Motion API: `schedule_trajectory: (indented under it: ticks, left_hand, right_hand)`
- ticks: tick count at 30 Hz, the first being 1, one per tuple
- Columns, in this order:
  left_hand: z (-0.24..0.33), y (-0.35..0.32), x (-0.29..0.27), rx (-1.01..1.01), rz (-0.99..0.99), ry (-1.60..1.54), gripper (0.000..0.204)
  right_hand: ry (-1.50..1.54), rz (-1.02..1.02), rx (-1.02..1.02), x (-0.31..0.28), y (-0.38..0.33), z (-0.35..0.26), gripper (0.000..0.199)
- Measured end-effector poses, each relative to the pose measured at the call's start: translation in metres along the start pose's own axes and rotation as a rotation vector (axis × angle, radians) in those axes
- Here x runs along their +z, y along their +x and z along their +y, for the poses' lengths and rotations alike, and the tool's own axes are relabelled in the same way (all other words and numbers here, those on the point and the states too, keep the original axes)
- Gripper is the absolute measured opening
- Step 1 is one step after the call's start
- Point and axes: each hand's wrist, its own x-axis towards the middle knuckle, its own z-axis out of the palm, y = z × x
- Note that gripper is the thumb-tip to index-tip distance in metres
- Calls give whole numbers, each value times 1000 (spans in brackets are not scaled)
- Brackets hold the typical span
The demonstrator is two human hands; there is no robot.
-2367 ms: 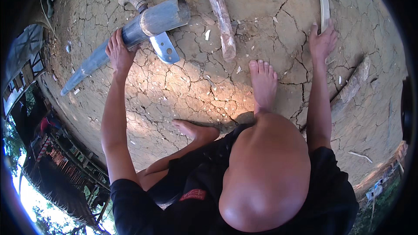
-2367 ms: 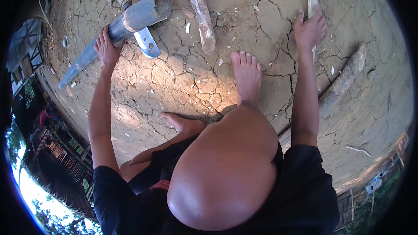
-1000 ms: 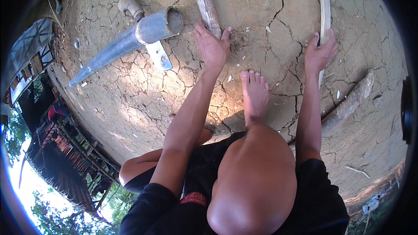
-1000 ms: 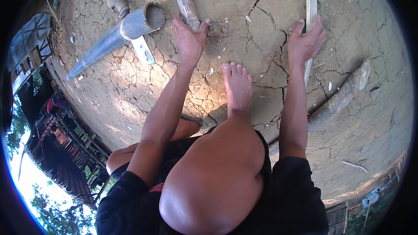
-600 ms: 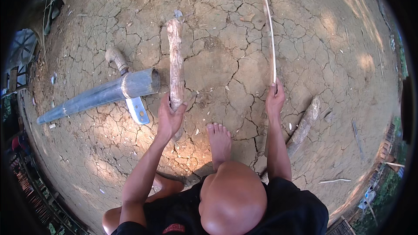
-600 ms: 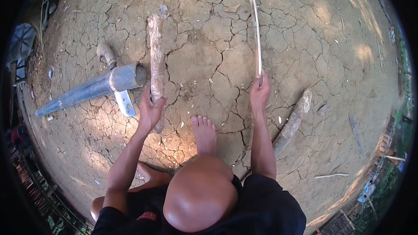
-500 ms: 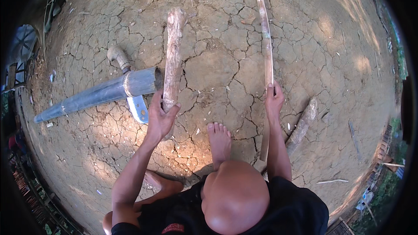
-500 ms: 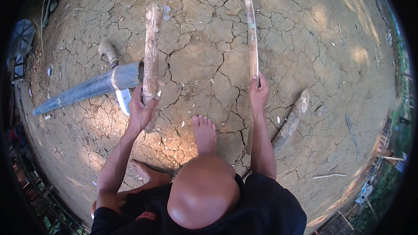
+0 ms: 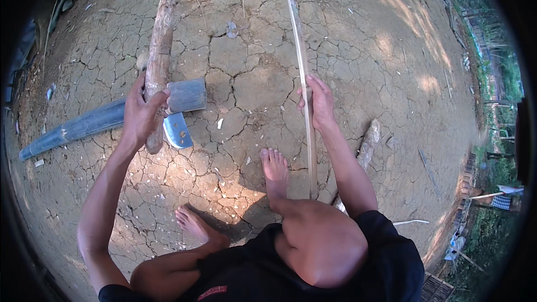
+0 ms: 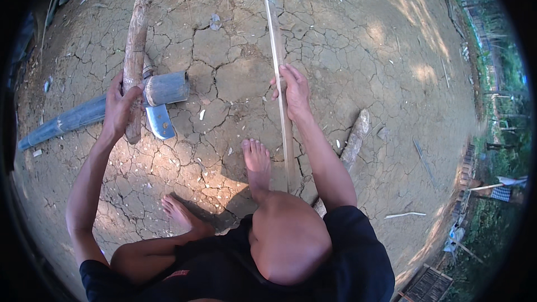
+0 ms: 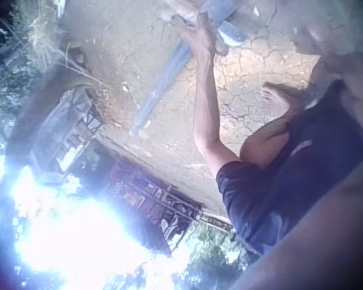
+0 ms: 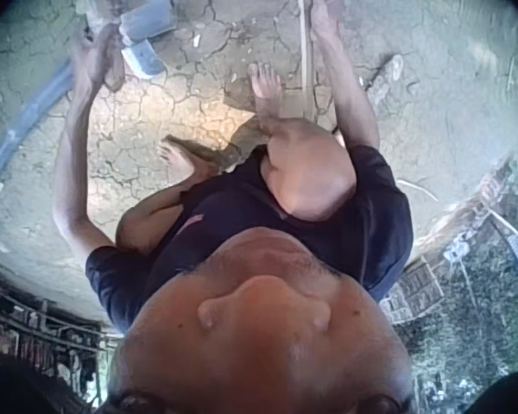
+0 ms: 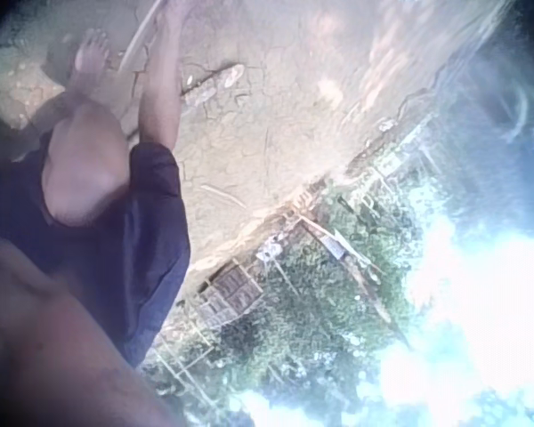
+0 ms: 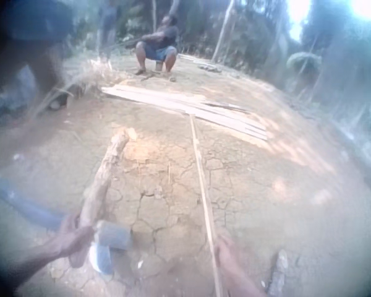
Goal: The person uses a large machete and a wooden mallet to split and shape a piece of bamboo. They repeatedly strike the bamboo with the mallet to drive the machete blade through it, then use the mallet to further shape and smooth the split pieces.
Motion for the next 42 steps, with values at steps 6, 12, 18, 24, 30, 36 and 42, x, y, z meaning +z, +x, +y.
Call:
schedule_trajectory:
  ticks: [6, 12, 18, 24, 30, 36, 42]
  left_hand:
    - [8, 16, 20, 24, -30, -270, 51]
    - [32, 27, 60, 136, -102, -512, 47]
    - [21, -8, 90, 109, -196, -625, 44]
    - [-52, -53, 108, 26, -260, -700, 54]
    - [-122, -123, 115, -198, -216, -497, 56]
    - [-152, -192, 120, -218, -211, -504, 58]
    - [-153, -217, 95, -373, -151, -381, 51]
  right_hand:
    - [205, -292, 117, 24, -1, -76, 38]
    - [71, -152, 27, 78, -27, -141, 40]
    - [-341, 148, -127, 97, -52, -65, 40]
    - [-220, 255, -55, 129, -110, 38, 32]
    - [-190, 167, 94, 132, -161, 134, 25]
    - [-134, 115, 198, 116, -182, 189, 23]
    - [-201, 55, 229, 111, -173, 197, 29]
